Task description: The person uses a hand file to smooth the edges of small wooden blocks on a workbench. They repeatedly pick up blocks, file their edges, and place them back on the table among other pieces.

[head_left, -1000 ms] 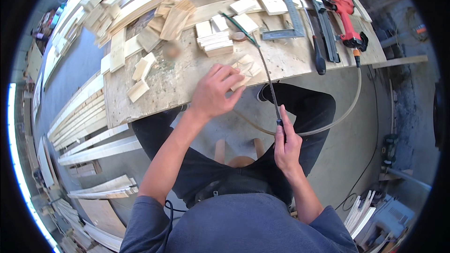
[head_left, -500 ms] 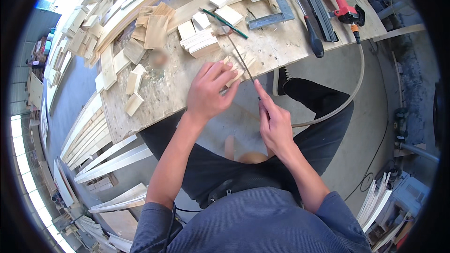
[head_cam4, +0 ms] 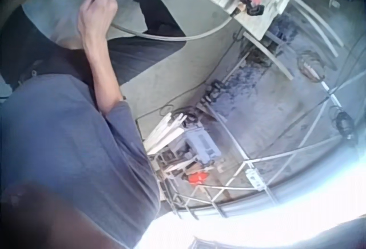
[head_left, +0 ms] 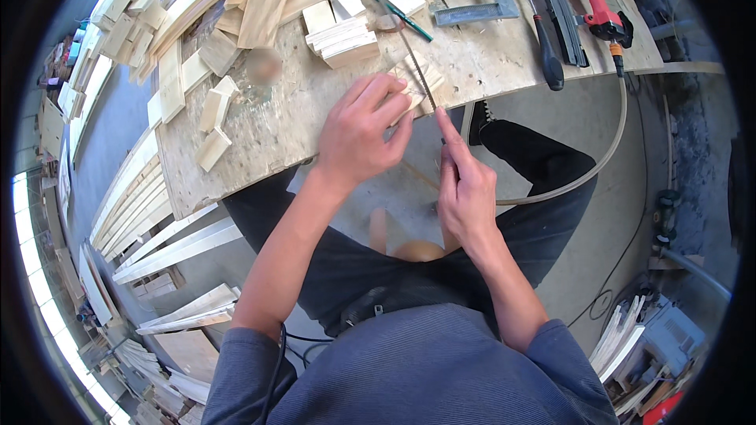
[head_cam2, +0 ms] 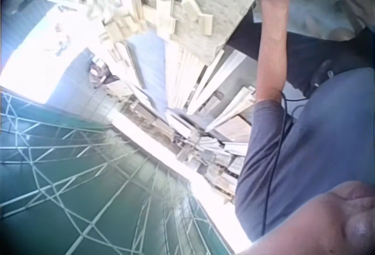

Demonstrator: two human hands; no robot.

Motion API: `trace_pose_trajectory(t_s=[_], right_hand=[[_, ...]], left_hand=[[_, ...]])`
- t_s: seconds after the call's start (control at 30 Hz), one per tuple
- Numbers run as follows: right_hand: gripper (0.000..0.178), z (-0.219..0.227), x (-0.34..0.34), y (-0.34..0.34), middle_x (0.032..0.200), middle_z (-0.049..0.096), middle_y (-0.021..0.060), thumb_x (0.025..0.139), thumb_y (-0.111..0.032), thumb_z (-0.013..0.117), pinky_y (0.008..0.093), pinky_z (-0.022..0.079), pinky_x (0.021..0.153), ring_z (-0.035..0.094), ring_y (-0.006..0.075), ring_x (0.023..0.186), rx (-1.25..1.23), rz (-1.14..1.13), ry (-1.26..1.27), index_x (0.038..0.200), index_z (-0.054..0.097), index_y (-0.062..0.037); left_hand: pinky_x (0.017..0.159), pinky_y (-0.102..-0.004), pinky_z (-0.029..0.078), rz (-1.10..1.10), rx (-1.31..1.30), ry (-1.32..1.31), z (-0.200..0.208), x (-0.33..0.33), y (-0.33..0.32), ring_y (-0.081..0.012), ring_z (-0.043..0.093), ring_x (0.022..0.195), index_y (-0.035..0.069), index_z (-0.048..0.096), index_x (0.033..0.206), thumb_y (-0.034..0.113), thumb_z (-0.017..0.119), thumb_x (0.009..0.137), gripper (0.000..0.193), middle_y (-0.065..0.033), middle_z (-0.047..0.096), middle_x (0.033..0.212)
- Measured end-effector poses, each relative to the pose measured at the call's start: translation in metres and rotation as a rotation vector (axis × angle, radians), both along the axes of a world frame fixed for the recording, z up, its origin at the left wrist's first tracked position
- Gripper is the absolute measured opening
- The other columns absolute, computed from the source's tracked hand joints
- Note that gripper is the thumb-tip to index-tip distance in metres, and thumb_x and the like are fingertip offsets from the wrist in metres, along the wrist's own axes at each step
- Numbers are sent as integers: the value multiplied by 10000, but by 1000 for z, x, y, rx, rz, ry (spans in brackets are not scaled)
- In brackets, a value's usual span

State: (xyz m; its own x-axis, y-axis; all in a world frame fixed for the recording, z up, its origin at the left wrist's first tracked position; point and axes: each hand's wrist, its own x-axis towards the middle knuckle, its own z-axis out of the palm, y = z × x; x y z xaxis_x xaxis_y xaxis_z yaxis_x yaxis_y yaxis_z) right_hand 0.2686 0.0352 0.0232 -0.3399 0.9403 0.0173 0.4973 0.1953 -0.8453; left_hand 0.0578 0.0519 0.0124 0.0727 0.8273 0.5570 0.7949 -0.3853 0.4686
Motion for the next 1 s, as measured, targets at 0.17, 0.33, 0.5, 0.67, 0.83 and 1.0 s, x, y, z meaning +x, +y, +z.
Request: trace_pose_trajectory(t_s=[0.17,0.33,0.5,0.67,0.83,1.0], right_hand=[[758,-2,-2,7,864,668,212,1020,84,616,392,593,785,702,384,747,38,20,16,1720,536,-197],[757,0,0,7,853,676,226,1019,77,628,413,600,786,714,389,748,28,22,-22,1719,538,-198],[767,-4,13,-12,837,674,218,1014,76,627,407,601,772,695,380,727,63,30,-75,1720,541,-214],[767,0,18,-13,853,688,209,1015,77,624,391,598,760,671,347,698,56,32,-89,1717,547,-219],[753,3,17,-8,866,693,202,1025,77,618,382,601,774,685,323,717,-1,-21,-43,1716,551,-215],[759,-13,2,-4,866,699,199,1029,77,616,363,592,760,680,302,700,77,6,-30,1726,536,-212]], left_hand=[[906,-437,629,0,25,2,0,-1,2,-326,737,1081,83,782,1034,110,827,896,147,-94,742,1108],[939,-423,623,15,-53,-32,1,1,-1,-329,757,1095,76,809,1035,64,872,867,179,-97,744,1066],[931,-422,625,10,-58,-28,-1,0,-1,-332,756,1097,75,817,1023,58,865,869,163,-102,740,1063],[827,-400,639,-8,10,-20,-3,-3,3,-288,738,1016,92,792,992,100,826,889,109,-69,722,1054],[818,-393,637,6,0,-31,-3,-1,3,-282,733,992,90,779,978,100,820,888,99,-62,722,1039],[805,-387,635,5,20,-24,-4,-2,4,-274,730,986,95,780,975,107,818,890,94,-53,718,1030]])
